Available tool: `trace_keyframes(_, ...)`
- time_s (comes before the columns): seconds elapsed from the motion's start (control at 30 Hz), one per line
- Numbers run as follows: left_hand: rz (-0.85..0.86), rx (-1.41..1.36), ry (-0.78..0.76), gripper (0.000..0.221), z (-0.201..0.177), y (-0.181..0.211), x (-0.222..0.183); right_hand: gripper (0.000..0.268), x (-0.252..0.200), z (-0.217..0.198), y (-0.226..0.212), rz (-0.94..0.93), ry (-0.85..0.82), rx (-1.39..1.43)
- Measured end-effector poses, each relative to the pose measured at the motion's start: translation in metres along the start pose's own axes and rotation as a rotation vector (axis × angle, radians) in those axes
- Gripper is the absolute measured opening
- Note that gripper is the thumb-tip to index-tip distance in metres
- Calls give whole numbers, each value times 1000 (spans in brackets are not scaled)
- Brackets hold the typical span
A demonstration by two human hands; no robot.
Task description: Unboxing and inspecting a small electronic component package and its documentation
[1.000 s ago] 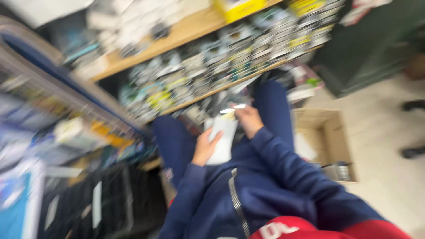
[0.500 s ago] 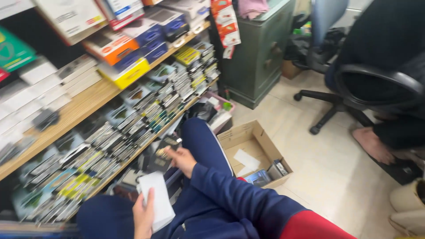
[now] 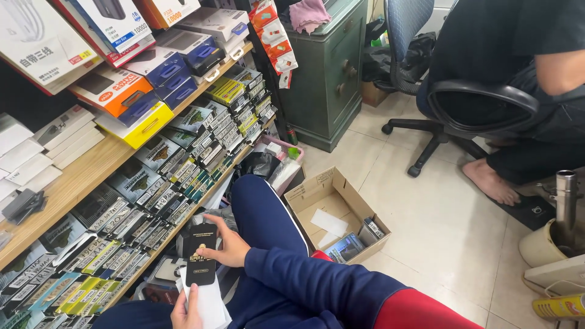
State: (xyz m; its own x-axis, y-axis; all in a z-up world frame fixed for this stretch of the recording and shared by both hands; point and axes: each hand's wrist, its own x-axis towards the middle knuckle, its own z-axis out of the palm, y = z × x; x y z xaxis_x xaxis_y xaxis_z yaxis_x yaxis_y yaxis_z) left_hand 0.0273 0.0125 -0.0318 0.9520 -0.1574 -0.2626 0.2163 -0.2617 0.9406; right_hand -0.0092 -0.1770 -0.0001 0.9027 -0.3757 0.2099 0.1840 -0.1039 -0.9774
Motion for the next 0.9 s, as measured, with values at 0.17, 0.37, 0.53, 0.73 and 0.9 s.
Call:
trace_keyframes(0.17,-46,-135,-20,36,3,26,-20,64,-3,-2,0,-129,-206,-122)
trace_keyframes(0.37,69,-101,3,37,-8,-40,38,54,3,2,23,-55,-769,-7)
trace_keyframes(0.53,93,-126,0,48,-2,-36,19,44,14,9,74,-278,-912,137)
trace_keyframes(0.73,282,-105,-2,33,2,-34,28,60,32,27,19,56,-102,23)
trace_keyframes(0.9,282,-64,51,37,26,-56,47,53,13,20,3,340,-462,-115)
